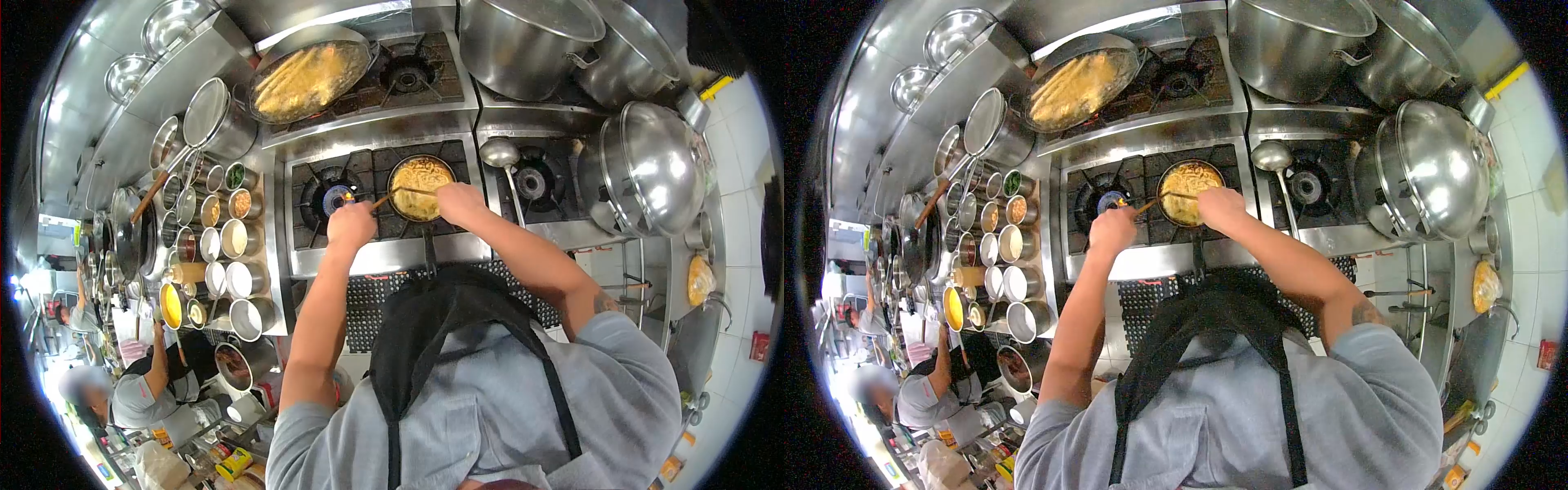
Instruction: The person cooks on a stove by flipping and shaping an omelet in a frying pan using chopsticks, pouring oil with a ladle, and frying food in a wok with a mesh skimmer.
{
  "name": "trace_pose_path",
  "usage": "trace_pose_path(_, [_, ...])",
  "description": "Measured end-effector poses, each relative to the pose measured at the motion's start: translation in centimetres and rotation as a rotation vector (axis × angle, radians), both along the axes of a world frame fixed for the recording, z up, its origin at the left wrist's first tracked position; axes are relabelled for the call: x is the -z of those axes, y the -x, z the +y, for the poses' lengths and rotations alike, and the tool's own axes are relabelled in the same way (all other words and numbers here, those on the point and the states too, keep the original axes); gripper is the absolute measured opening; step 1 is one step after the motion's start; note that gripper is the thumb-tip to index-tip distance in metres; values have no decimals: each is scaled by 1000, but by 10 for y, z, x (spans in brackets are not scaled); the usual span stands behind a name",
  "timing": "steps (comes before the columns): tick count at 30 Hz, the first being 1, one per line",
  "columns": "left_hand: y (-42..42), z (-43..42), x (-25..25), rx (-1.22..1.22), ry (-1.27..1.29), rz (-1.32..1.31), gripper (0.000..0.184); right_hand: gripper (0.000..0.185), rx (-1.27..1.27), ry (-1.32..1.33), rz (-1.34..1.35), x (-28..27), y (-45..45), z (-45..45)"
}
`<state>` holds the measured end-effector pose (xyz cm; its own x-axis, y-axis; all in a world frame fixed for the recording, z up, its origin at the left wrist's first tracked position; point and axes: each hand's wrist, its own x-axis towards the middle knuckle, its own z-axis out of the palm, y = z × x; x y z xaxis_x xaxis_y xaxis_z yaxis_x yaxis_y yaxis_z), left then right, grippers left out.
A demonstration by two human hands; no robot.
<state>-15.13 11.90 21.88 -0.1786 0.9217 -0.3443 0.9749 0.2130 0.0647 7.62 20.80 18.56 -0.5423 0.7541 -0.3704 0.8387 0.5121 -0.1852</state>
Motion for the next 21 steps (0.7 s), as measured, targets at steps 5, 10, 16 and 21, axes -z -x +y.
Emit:
trace_pose_path(5, [-4, 6, 51, -23, 30, 15, 28, 24, 134, 44, 3, 32, 15, -1])
trace_pose_path(10, [8, 14, 20, 11, 22, 14, 28, 24, 66, -12, -50, -4, 3, 20])
trace_pose_path(16, [-7, 21, 71, 3, -7, -4, 29, 23, 130, -24, -32, 47, 18, 36])
trace_pose_path(21, [-13, 13, 32, -61, -19, -41, 28, 24, 76, -105, -68, 3, -6, 41])
